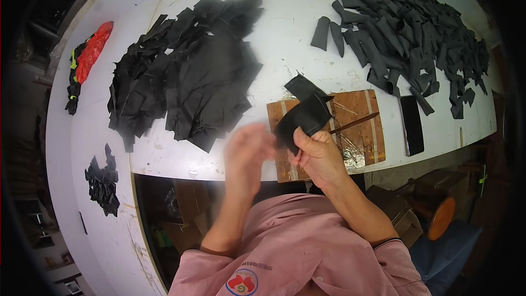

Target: Sorting through small black fabric or foam strips on a workbench.

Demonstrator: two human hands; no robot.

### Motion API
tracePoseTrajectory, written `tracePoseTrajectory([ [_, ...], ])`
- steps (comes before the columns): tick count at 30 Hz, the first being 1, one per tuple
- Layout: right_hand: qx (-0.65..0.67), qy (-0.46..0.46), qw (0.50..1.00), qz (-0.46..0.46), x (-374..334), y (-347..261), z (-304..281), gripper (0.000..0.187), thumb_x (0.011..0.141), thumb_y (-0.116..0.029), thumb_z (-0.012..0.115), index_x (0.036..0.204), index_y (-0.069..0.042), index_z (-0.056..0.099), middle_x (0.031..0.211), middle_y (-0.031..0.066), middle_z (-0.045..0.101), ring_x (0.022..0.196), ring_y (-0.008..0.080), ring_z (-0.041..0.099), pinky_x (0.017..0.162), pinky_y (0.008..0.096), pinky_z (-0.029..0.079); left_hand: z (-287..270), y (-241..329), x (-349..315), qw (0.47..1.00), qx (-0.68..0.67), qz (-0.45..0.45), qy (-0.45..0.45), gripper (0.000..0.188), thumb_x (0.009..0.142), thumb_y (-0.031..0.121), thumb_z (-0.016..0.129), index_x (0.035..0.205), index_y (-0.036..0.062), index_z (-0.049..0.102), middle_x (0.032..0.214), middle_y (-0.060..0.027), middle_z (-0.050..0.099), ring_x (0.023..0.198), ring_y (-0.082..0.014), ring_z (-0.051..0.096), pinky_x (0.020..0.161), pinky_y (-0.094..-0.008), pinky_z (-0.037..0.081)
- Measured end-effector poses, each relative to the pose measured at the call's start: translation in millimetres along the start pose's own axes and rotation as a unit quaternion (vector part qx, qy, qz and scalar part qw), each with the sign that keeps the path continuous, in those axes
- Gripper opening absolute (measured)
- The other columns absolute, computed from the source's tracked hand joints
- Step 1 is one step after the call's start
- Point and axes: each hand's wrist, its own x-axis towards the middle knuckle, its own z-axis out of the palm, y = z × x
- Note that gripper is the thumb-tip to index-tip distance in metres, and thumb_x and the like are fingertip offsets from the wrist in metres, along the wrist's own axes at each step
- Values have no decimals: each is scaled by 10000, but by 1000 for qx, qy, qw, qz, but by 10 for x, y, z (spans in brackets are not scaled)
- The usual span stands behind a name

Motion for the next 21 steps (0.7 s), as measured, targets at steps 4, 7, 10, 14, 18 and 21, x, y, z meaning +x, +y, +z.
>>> tracePoseTrajectory([
  [4,21,6,1000,-22,-35,-30,105,192,855,-238,530,849,-47,545,654,37,543,520,104,477,473,207,374,50,-91,-158,1000,-20,-17,-6,273,791,153,553,984,-38,529,834,-134,593,650,-168,551,615,-263,436],
  [7,26,11,999,-26,-57,-25,129,201,861,-249,520,842,-51,548,647,26,532,511,97,454,469,203,360,105,-71,-141,1000,-4,-14,3,221,785,109,568,951,-34,544,810,-117,602,658,-148,561,622,-249,443],
  [10,25,6,1000,-8,-85,-21,142,206,860,-251,523,885,-49,556,661,15,538,518,86,447,474,199,359,112,-68,-101,1000,17,-16,-7,188,782,90,578,926,-29,553,762,-94,607,614,-134,563,595,-239,447],
  [14,-56,-6,998,6,-102,-24,104,174,835,-238,564,869,-71,597,755,-13,579,589,40,471,473,176,349,127,-50,-68,1000,10,-19,12,114,762,34,609,855,-25,579,706,-78,606,543,-112,548,542,-221,440],
  [18,-35,12,999,-4,-118,-8,111,141,825,-208,579,861,-75,608,755,-11,590,604,45,484,498,175,366,73,-39,-73,995,98,-24,0,81,745,15,633,805,-26,595,670,-68,605,522,-96,532,527,-208,432],
  [21,-34,9,998,-52,-91,33,118,135,815,-191,591,874,-71,610,741,-11,590,603,54,488,519,186,377,89,5,-112,991,129,-11,-13,92,747,30,638,805,-27,595,663,-63,605,521,-89,525,528,-202,428],
])
